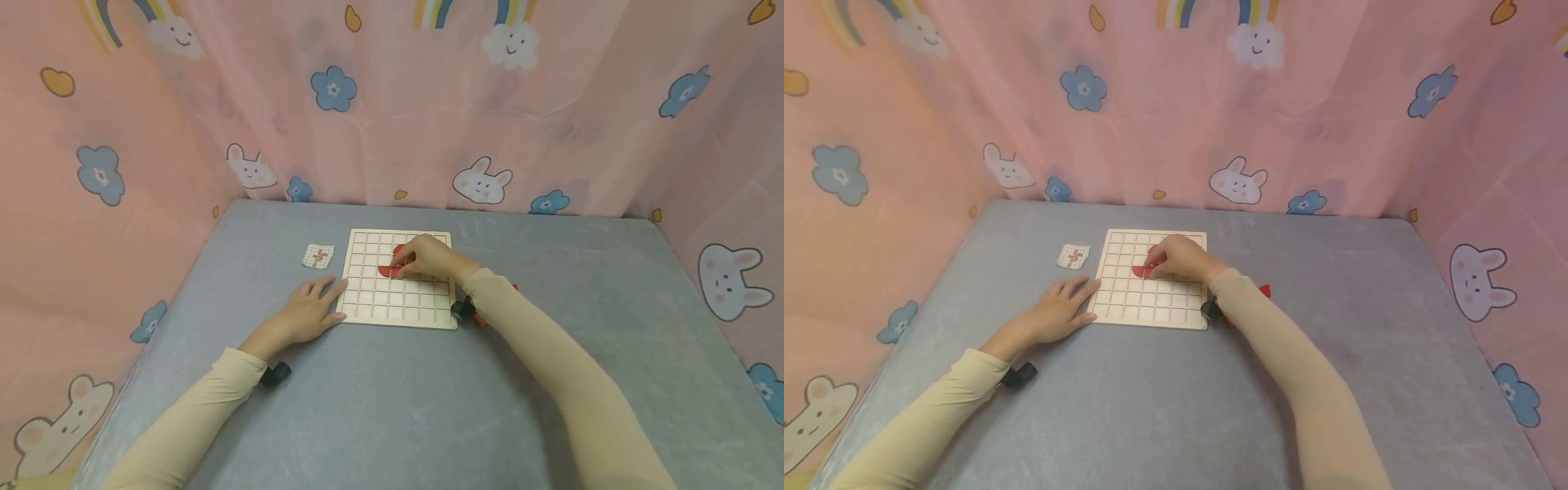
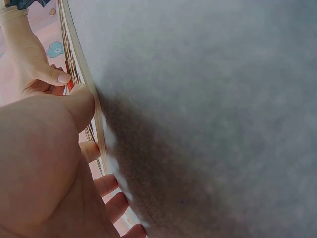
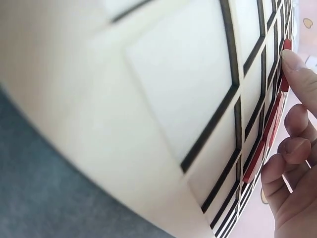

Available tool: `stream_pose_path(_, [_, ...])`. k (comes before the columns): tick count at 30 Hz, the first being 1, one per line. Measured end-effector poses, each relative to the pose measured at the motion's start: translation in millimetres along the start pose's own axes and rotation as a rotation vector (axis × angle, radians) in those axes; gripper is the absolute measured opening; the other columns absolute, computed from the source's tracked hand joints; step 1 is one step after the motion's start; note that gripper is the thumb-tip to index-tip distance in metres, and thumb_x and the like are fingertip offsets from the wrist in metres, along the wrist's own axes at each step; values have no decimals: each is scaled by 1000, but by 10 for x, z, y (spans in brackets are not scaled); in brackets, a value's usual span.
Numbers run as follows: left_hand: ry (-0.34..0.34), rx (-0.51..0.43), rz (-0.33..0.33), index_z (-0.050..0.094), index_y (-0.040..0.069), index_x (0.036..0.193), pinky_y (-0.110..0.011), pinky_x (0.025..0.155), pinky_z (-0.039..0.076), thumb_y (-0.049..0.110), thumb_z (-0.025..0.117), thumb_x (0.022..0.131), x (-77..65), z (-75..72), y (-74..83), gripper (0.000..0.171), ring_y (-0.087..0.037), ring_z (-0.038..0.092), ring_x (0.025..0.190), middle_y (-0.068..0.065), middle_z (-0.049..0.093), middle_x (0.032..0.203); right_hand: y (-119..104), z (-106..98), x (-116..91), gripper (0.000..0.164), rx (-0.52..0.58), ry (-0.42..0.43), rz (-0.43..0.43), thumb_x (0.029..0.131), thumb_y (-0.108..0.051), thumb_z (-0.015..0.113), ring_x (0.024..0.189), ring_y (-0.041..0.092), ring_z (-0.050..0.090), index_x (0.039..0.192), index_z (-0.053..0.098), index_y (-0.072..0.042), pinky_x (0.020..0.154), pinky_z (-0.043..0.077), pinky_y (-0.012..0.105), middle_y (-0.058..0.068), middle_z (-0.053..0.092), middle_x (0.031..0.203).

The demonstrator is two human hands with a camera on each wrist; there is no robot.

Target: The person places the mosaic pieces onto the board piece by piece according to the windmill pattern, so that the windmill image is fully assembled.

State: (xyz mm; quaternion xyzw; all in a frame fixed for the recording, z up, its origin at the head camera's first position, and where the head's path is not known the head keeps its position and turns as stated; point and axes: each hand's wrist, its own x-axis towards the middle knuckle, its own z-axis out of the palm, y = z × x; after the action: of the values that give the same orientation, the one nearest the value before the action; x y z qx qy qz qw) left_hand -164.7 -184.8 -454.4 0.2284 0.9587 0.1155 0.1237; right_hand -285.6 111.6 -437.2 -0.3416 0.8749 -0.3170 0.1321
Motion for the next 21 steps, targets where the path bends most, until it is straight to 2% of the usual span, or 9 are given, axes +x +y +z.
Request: stream_pose_path(21, [-8, 0, -1, 28, 4, 168, -68, 120, 28, 33, 53, 112, -2, -21, 10, 67, -54, 32, 148, -30, 26, 167, 40, 10, -7, 21, -29, -5, -4, 89, -13, 87, 76, 11, 56, 110, 85, -10, 72, 45, 27, -2, 70, 79])
